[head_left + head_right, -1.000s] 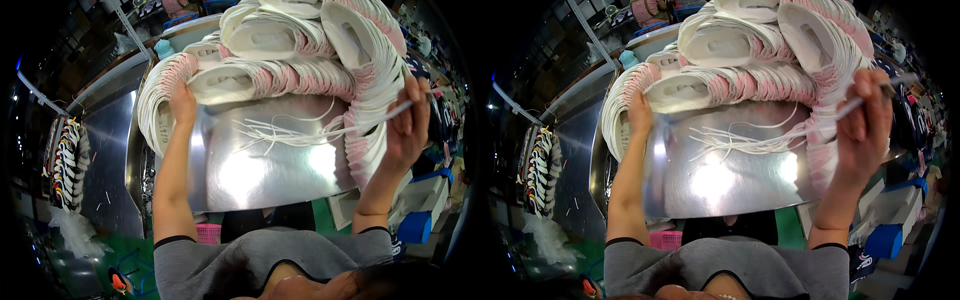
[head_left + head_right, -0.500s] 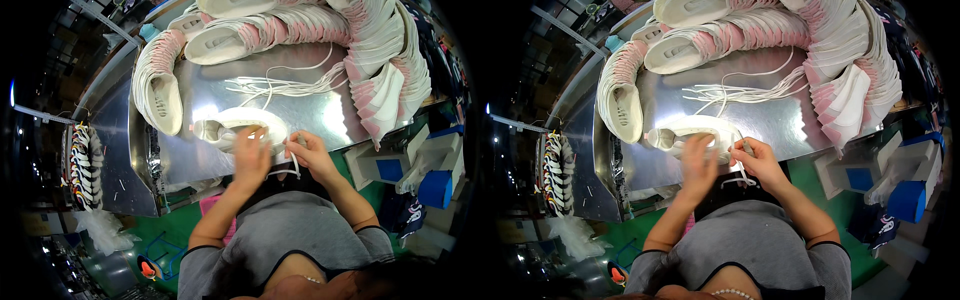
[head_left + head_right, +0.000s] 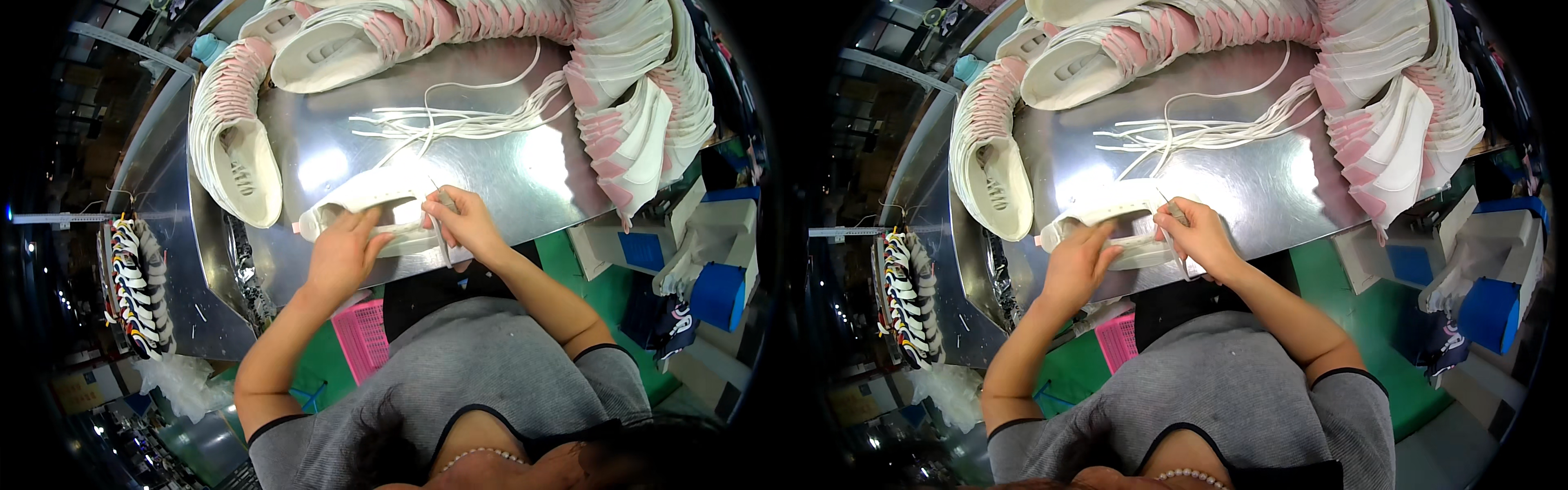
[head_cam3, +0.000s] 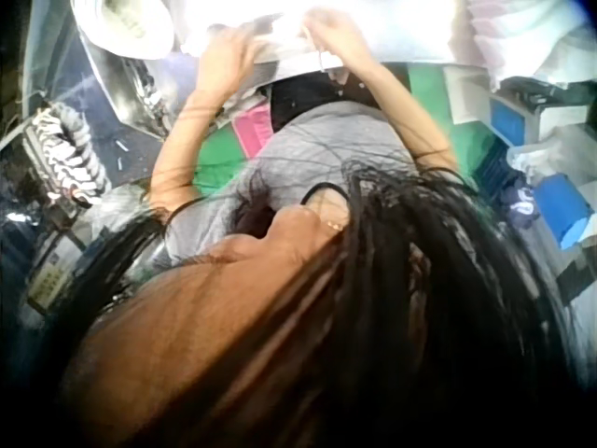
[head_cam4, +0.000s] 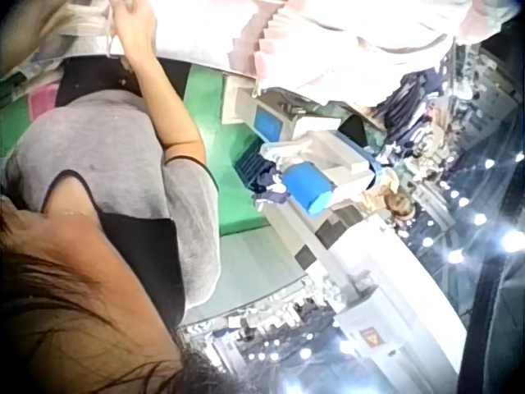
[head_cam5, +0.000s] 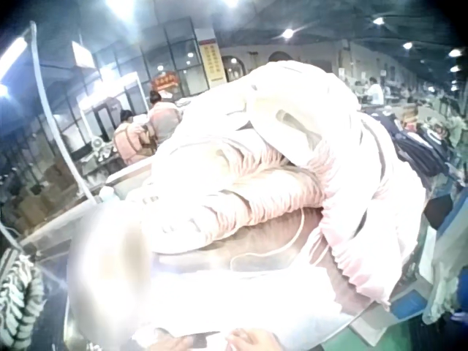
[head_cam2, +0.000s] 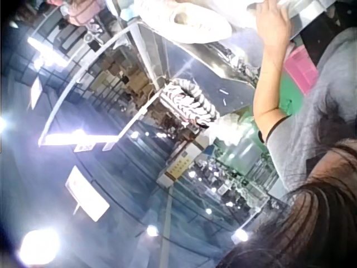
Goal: The person threads white shoelaces through the eyelets of a white sneaker using a small metal hook tool, handling the shoe and laces at a metal workbench.
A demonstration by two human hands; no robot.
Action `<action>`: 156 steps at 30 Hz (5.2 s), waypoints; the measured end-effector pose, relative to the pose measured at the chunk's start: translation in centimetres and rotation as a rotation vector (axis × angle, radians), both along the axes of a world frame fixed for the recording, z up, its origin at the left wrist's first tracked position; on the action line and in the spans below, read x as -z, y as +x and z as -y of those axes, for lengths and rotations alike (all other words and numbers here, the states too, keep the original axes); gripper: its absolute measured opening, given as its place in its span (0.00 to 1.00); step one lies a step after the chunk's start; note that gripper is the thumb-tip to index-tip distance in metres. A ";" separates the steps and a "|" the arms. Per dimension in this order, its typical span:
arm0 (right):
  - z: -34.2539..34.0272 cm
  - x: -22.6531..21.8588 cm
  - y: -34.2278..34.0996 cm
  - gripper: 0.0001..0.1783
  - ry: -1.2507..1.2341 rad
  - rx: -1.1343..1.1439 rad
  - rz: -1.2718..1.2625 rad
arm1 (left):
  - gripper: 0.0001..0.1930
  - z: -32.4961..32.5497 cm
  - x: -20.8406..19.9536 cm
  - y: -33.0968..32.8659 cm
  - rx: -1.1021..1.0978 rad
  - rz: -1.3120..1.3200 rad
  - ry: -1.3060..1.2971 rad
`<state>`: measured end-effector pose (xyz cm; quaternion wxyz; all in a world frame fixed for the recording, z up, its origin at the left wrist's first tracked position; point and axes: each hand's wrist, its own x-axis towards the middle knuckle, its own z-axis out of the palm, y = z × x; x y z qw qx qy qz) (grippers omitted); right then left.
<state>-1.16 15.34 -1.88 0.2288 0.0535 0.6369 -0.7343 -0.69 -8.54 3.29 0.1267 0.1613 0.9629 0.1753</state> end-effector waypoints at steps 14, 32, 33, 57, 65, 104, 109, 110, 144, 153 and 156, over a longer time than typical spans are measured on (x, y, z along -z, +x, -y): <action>-1.2 -2.1 0.1 0.09 0.066 -0.058 -0.068 | 0.38 -4.6 1.8 0.4 -0.467 0.962 1.325; -2.3 -4.2 1.0 0.11 0.335 -0.251 -0.400 | 0.12 -7.9 2.3 2.8 -0.704 0.258 1.313; -2.3 -4.2 1.3 0.11 0.308 -0.216 -0.409 | 0.13 -7.9 2.4 2.8 -0.701 0.227 1.294; -7.2 -7.3 -1.8 0.23 0.609 -0.055 -0.512 | 0.30 -4.0 2.6 1.4 -0.589 0.783 1.414; -3.6 -0.7 -4.2 0.23 0.055 0.174 -0.207 | 0.15 -2.7 -0.4 2.5 -0.185 0.187 0.357; -1.4 -0.2 -3.2 0.10 0.221 -0.061 -0.435 | 0.11 -7.7 0.0 -0.3 -0.083 -0.095 0.088; -2.5 0.1 -2.1 0.17 0.304 0.054 -0.491 | 0.11 -8.2 2.2 -0.9 -0.220 -0.144 0.243; -3.2 -0.4 -1.2 0.16 0.284 0.025 -0.425 | 0.11 -8.1 2.5 -0.7 -0.266 -0.135 0.285; -8.5 -1.3 -1.4 0.25 0.237 0.079 -0.223 | 0.12 -5.8 1.5 2.5 0.279 -0.513 0.210; -4.7 -1.2 -1.5 0.28 0.155 0.070 -0.227 | 0.24 -4.4 -0.8 -2.2 -0.386 0.972 0.588; -4.4 -1.0 -1.0 0.28 0.125 0.107 -0.111 | 0.21 -3.6 1.9 -3.2 -0.253 1.228 0.909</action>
